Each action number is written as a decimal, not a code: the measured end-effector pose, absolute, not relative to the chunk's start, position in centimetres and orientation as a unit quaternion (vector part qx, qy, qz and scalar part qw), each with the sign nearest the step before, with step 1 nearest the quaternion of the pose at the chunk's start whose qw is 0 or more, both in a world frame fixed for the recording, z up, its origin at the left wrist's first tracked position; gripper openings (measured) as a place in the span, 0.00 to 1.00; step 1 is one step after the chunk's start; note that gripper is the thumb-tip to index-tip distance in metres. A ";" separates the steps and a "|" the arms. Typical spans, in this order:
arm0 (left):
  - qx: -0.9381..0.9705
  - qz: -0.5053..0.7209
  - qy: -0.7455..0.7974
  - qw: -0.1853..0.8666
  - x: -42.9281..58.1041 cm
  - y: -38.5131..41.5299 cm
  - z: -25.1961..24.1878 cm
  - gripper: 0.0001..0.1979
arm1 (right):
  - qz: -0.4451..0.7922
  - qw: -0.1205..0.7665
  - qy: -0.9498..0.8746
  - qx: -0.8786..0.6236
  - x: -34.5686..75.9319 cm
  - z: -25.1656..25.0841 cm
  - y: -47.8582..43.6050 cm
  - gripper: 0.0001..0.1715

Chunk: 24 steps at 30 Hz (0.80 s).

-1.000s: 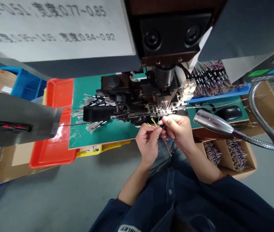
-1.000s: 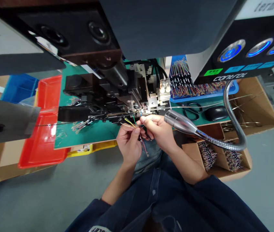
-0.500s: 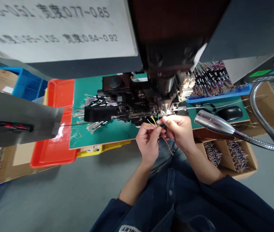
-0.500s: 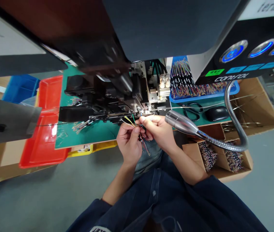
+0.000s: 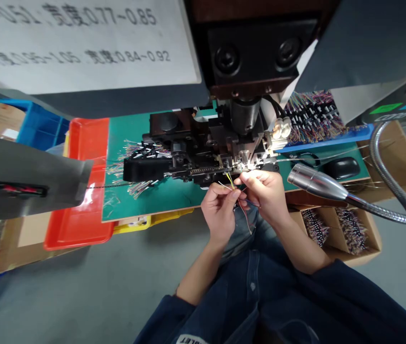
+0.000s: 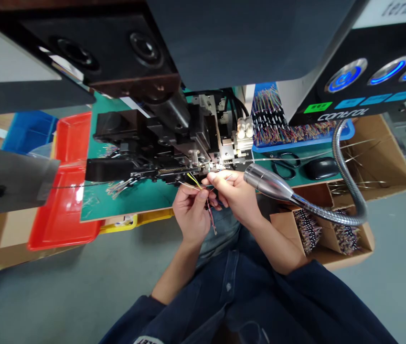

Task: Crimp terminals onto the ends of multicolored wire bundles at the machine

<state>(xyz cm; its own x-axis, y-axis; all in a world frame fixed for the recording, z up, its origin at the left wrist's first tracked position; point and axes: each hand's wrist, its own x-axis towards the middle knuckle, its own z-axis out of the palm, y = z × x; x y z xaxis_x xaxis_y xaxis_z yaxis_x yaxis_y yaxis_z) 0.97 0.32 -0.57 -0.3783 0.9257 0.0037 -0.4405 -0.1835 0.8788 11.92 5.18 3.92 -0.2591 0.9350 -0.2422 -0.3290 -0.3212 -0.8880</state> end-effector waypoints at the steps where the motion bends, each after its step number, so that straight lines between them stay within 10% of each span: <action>1: 0.284 0.717 0.425 0.474 1.0 0.4 -0.4 0.14 | 0.704 0.447 -0.369 -0.410 11.9 3.9 5.2 0.23; 24: 0.274 0.700 0.431 0.499 1.0 0.2 -0.7 0.16 | 0.668 0.438 -0.411 -0.439 12.1 4.2 5.0 0.23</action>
<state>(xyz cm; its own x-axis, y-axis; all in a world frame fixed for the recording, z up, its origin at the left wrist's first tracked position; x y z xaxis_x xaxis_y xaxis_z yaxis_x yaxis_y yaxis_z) 0.96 0.22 -0.67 -0.3520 0.9349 -0.0463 -0.4625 -0.1308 0.8769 12.11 5.03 4.19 -0.2305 0.9460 -0.2278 -0.2242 -0.2795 -0.9336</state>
